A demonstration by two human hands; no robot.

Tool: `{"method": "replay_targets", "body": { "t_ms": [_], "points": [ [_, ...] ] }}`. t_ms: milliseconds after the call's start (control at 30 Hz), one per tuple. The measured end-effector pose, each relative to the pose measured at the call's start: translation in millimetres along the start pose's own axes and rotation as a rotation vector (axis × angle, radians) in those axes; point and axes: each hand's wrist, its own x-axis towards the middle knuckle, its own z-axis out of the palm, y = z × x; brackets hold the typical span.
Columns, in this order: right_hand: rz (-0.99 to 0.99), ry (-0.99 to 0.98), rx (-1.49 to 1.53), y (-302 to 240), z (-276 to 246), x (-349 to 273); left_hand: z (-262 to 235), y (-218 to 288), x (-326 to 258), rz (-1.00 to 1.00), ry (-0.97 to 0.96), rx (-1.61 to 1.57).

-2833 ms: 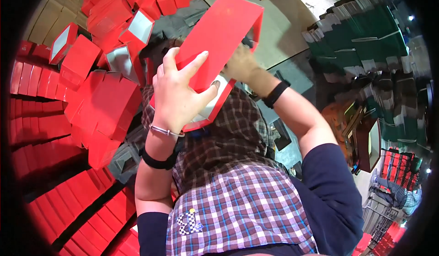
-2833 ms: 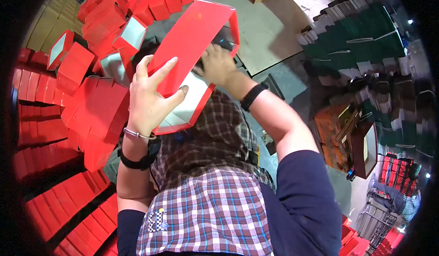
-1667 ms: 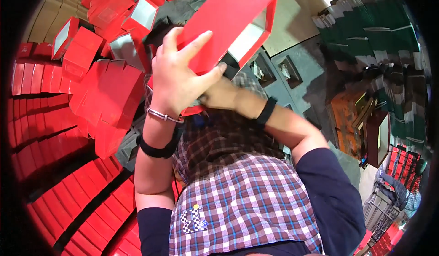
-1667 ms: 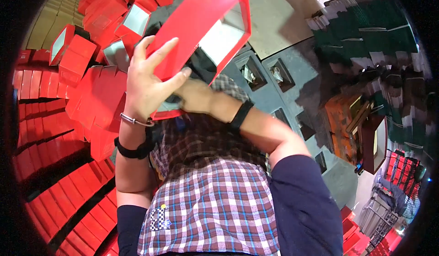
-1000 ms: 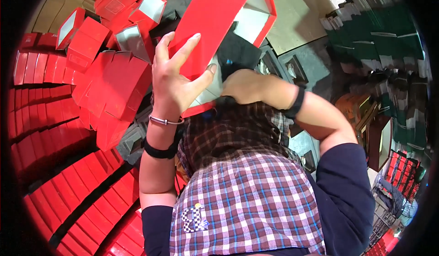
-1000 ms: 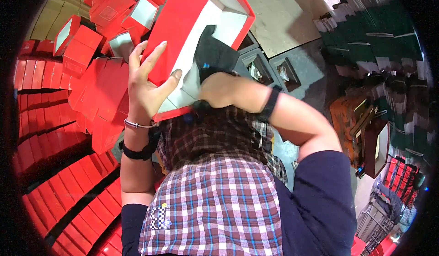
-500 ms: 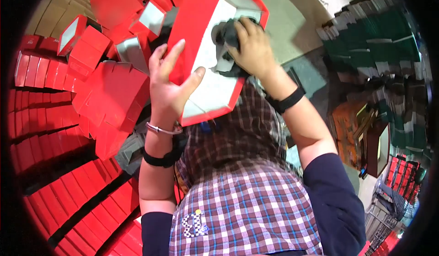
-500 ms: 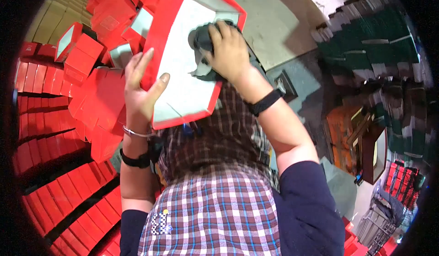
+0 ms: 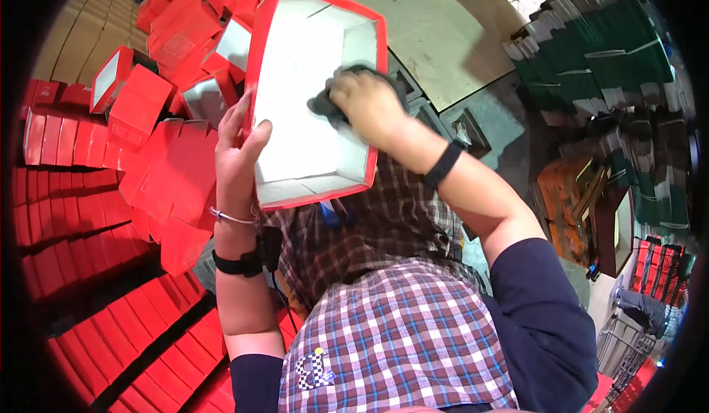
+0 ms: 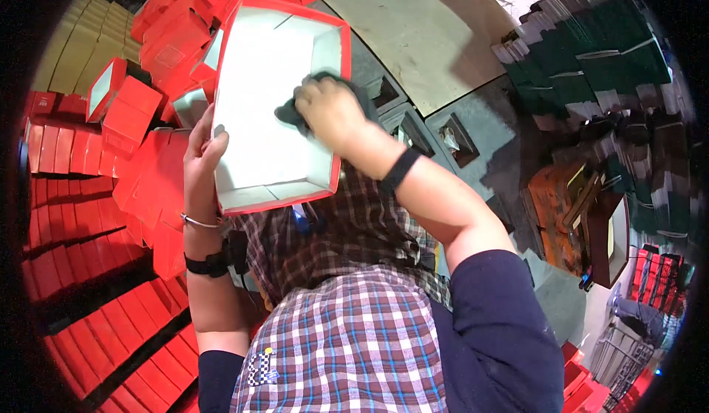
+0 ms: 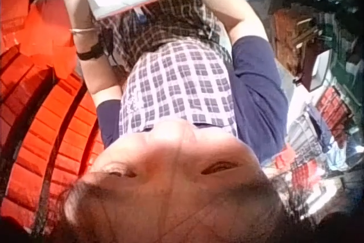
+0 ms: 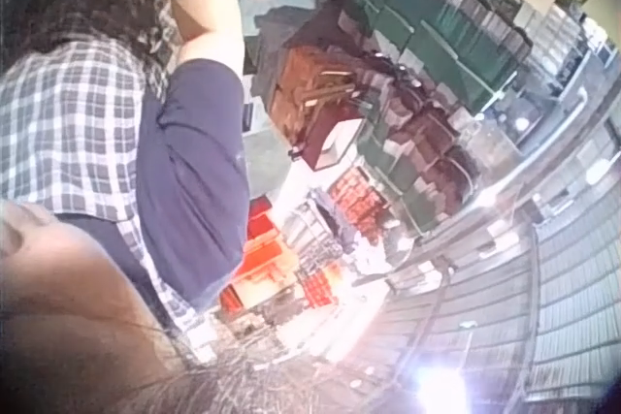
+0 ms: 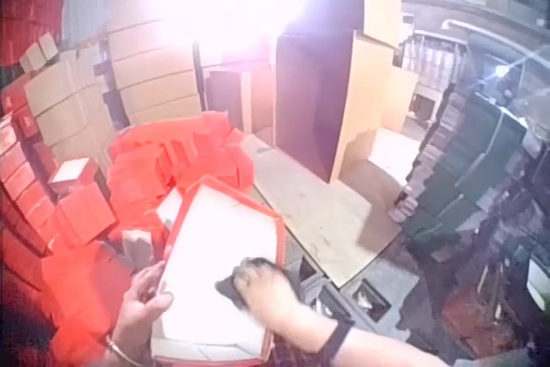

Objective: Cleaning red shoeboxes using a black cloth in a warehouse setting.

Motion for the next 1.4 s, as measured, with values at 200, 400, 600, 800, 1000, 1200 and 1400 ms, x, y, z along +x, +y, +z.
{"method": "replay_targets", "body": {
  "t_ms": [200,400,600,800,1000,1200,1400],
  "points": [
    [0.74,0.66,0.956,33.7,-18.4,91.9,13.7,-6.4,-7.2,-0.134,-0.044,-0.337],
    [0.945,0.608,1.788,-67.9,-46.7,133.5,36.9,-36.5,-40.1,-0.204,0.074,-0.376],
    [0.538,0.683,1.21,-57.3,7.8,119.5,51.5,-24.1,-46.0,-0.229,0.067,-0.451],
    [1.185,1.156,1.554,-7.8,-8.7,114.9,77.5,-31.6,-62.6,-0.155,0.008,-0.37],
    [1.351,1.501,1.548,43.8,7.6,84.6,82.6,-50.0,-74.4,-0.075,-0.025,-0.359],
    [0.799,0.503,1.41,-58.6,3.8,74.7,63.8,-46.3,-57.8,-0.055,0.009,-0.301],
    [0.41,-0.023,1.557,-110.0,-2.3,23.9,36.2,-24.1,-16.1,0.154,0.247,-0.326]
  ]
}}
